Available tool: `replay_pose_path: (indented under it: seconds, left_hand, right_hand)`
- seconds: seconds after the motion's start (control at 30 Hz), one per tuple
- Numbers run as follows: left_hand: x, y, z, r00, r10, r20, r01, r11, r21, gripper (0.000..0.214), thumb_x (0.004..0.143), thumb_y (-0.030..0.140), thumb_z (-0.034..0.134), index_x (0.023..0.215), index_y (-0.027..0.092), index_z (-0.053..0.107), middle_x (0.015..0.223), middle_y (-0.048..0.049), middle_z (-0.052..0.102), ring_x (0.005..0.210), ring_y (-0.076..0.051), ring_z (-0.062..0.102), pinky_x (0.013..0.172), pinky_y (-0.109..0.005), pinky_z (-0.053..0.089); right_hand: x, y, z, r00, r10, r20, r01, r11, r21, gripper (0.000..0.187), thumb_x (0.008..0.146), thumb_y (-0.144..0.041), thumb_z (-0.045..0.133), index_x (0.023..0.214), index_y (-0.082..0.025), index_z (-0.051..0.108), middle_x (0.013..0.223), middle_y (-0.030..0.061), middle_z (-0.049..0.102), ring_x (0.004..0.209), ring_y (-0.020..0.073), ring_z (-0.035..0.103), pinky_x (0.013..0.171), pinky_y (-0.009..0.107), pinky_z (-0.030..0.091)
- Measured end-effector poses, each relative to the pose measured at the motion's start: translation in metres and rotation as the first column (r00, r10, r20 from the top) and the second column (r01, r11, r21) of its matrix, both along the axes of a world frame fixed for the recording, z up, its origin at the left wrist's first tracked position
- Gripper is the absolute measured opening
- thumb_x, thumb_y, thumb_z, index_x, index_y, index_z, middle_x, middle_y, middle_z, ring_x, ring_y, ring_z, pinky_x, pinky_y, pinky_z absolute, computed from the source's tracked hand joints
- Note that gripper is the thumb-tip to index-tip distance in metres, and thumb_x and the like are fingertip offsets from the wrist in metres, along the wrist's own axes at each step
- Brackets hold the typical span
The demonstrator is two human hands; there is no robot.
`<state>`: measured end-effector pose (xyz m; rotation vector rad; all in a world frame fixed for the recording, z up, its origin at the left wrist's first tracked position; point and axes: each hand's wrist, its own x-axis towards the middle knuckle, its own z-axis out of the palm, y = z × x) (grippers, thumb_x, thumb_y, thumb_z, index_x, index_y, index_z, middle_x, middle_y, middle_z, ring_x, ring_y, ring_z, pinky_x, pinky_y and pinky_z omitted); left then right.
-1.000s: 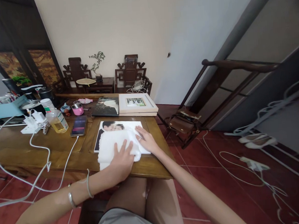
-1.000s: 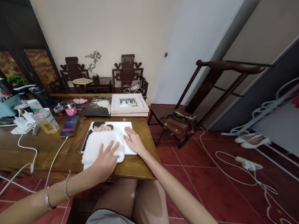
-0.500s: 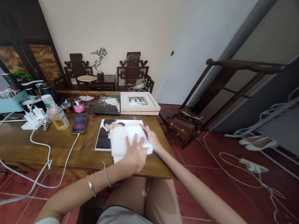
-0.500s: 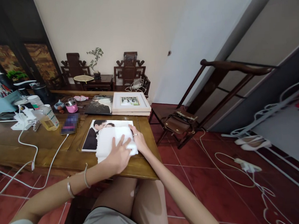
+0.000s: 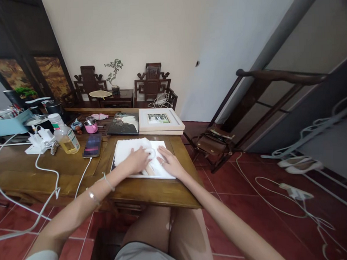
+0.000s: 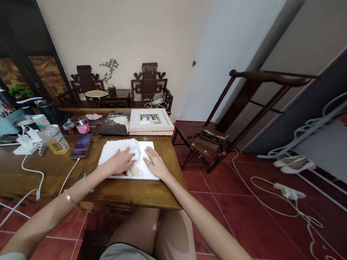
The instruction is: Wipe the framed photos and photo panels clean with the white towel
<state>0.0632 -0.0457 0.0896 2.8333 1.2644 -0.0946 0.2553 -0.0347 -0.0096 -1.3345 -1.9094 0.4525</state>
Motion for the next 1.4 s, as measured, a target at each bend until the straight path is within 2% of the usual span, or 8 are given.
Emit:
replay_pose_path:
  seconds: [0.17, 0.33, 0.63, 0.8, 1.0, 1.1, 1.2, 1.4]
  left_hand:
    - [0.033, 0.068, -0.01, 0.959, -0.158, 0.236, 0.172, 0.984, -0.042, 0.038, 0.099, 0.033, 0.032, 0.109, 0.01, 0.06, 0.118, -0.0139, 0.061, 0.108, -0.022, 0.056, 0.097, -0.032, 0.04]
    - [0.055, 0.078, -0.012, 0.966, -0.096, 0.241, 0.119, 0.989, -0.083, 0.045, 0.099, 0.04, 0.032, 0.105, 0.008, 0.062, 0.111, -0.0155, 0.065, 0.1, -0.024, 0.06, 0.088, -0.03, 0.042]
    - [-0.054, 0.071, -0.016, 0.981, 0.062, 0.182, -0.07, 0.997, 0.043, 0.039, 0.099, 0.034, 0.03, 0.102, 0.012, 0.062, 0.109, -0.0131, 0.064, 0.105, -0.026, 0.058, 0.098, -0.04, 0.036]
    - [-0.092, 0.029, -0.029, 0.973, 0.049, 0.225, -0.064, 0.996, 0.06, 0.038, 0.1, 0.031, 0.027, 0.115, 0.014, 0.057, 0.132, -0.0124, 0.053, 0.135, -0.026, 0.033, 0.111, -0.049, 0.02]
    - [-0.087, -0.069, -0.032, 0.971, -0.035, 0.237, 0.023, 0.998, 0.051, 0.037, 0.099, 0.025, 0.027, 0.099, 0.015, 0.063, 0.148, -0.0078, 0.035, 0.143, -0.021, 0.013, 0.116, -0.049, 0.011]
    - [-0.083, -0.089, -0.031, 0.969, -0.06, 0.238, 0.054, 0.998, 0.035, 0.036, 0.099, 0.022, 0.028, 0.097, 0.015, 0.063, 0.149, -0.0062, 0.033, 0.143, -0.021, 0.012, 0.116, -0.048, 0.011]
    - [-0.081, -0.071, -0.031, 0.972, -0.043, 0.232, 0.039, 0.999, 0.02, 0.036, 0.1, 0.027, 0.028, 0.109, 0.016, 0.061, 0.148, -0.0072, 0.036, 0.143, -0.02, 0.013, 0.116, -0.047, 0.012]
    - [-0.071, 0.024, -0.024, 0.979, 0.015, 0.202, -0.021, 0.999, 0.028, 0.035, 0.1, 0.031, 0.031, 0.122, 0.016, 0.054, 0.136, -0.0101, 0.049, 0.138, -0.026, 0.026, 0.111, -0.049, 0.018]
  right_hand:
    - [0.0, -0.002, 0.004, 0.999, 0.025, 0.045, -0.027, 0.998, 0.059, 0.045, 0.087, -0.033, 0.046, 0.127, -0.016, 0.056, 0.138, 0.0117, 0.05, 0.134, 0.0263, 0.038, 0.112, 0.047, 0.03]
    - [0.001, -0.002, 0.003, 0.999, 0.012, 0.044, -0.014, 0.999, 0.046, 0.044, 0.087, -0.032, 0.047, 0.127, -0.017, 0.057, 0.138, 0.0108, 0.051, 0.133, 0.0267, 0.039, 0.112, 0.048, 0.03]
    - [-0.001, -0.003, 0.004, 1.0, -0.02, -0.014, 0.02, 1.0, -0.018, 0.047, 0.086, -0.033, 0.051, 0.128, -0.015, 0.056, 0.142, 0.0125, 0.045, 0.135, 0.0258, 0.036, 0.114, 0.047, 0.027]
    - [-0.002, -0.003, 0.004, 1.0, -0.024, -0.018, 0.023, 0.999, -0.026, 0.046, 0.085, -0.032, 0.051, 0.128, -0.016, 0.056, 0.142, 0.0105, 0.045, 0.136, 0.0252, 0.036, 0.114, 0.047, 0.026]
    - [-0.001, -0.002, 0.002, 1.0, 0.0, -0.012, 0.0, 1.0, -0.014, 0.047, 0.086, -0.031, 0.049, 0.131, -0.017, 0.054, 0.142, 0.0076, 0.046, 0.137, 0.0232, 0.033, 0.115, 0.046, 0.025]
    - [0.0, -0.002, 0.002, 1.0, 0.002, -0.02, -0.002, 1.0, -0.015, 0.047, 0.086, -0.031, 0.05, 0.13, -0.017, 0.054, 0.141, 0.0077, 0.046, 0.137, 0.0231, 0.033, 0.115, 0.046, 0.025]
    - [0.0, -0.002, 0.003, 1.0, 0.001, -0.014, -0.001, 1.0, -0.014, 0.047, 0.086, -0.032, 0.049, 0.13, -0.017, 0.054, 0.142, 0.0084, 0.045, 0.137, 0.023, 0.033, 0.115, 0.045, 0.025]
    - [0.001, -0.002, 0.004, 1.0, 0.01, -0.02, -0.01, 1.0, -0.026, 0.047, 0.086, -0.034, 0.05, 0.129, -0.015, 0.055, 0.142, 0.0106, 0.045, 0.137, 0.0239, 0.034, 0.115, 0.046, 0.024]
